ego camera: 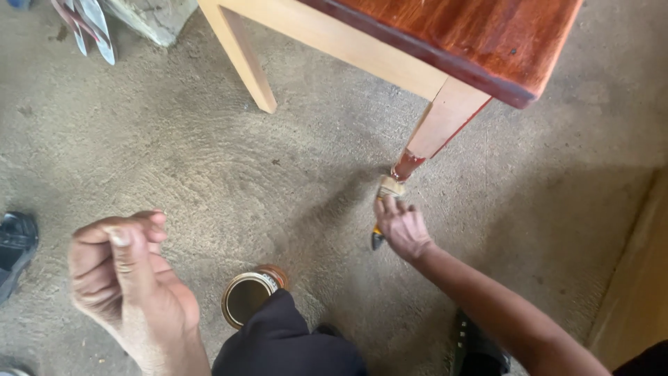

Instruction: Applying a polyurethane finish to a wooden chair using a paint brush.

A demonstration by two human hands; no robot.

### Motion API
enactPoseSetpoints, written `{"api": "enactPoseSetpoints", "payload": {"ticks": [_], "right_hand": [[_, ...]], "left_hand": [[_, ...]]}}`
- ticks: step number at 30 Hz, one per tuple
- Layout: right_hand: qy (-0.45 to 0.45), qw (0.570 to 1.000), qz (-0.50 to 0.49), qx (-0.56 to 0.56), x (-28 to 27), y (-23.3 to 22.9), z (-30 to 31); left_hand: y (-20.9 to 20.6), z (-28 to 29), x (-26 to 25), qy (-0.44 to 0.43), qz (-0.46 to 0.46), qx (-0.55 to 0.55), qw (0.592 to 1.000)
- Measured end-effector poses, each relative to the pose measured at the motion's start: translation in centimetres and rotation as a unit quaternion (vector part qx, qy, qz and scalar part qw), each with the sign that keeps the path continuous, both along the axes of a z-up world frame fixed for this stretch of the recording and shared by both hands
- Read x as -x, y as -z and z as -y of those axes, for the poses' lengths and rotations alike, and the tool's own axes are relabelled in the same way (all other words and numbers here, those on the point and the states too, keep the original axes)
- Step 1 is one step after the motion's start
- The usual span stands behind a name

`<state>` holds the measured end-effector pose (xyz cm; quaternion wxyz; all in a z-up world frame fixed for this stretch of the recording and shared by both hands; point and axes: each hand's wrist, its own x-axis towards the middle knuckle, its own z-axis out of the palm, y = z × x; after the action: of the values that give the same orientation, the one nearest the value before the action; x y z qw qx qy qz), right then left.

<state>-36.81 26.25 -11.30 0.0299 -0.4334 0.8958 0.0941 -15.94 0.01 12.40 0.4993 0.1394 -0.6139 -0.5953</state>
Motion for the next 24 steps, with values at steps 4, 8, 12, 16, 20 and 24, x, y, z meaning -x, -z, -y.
{"api": "enactPoseSetpoints", "payload": {"ticks": [4,8,12,16,20,24], "right_hand": [[0.035,0.997,0.007,0.075,1.6,2.2,3.9],[0.047,0.996,-0.048,0.062,2.4,3.1,1.8],[-0.015,1.0,0.004,0.006,1.1,2.5,-2.3],[-0.089,0.994,-0.026,0.048,1.8,4.2,-3.4],[-0.104,0.993,-0.033,-0.04,4.7,7.9,-7.5],[-0.036,0.996,-0.058,0.051,6.1,6.3,-11.7]], "left_hand": [[-0.1,0.1,0.4,0.016,0.023,0.007,1.0],[0.7,0.9,-0.5,0.031,0.025,0.006,0.999],[1.2,1.3,-0.6,0.024,0.03,0.004,0.999],[1.6,1.0,0.1,0.026,0.036,0.012,0.999],[1.1,1.1,-0.1,0.029,0.048,0.014,0.998],[3.3,3.0,-1.3,0.047,0.04,0.038,0.997]]}}
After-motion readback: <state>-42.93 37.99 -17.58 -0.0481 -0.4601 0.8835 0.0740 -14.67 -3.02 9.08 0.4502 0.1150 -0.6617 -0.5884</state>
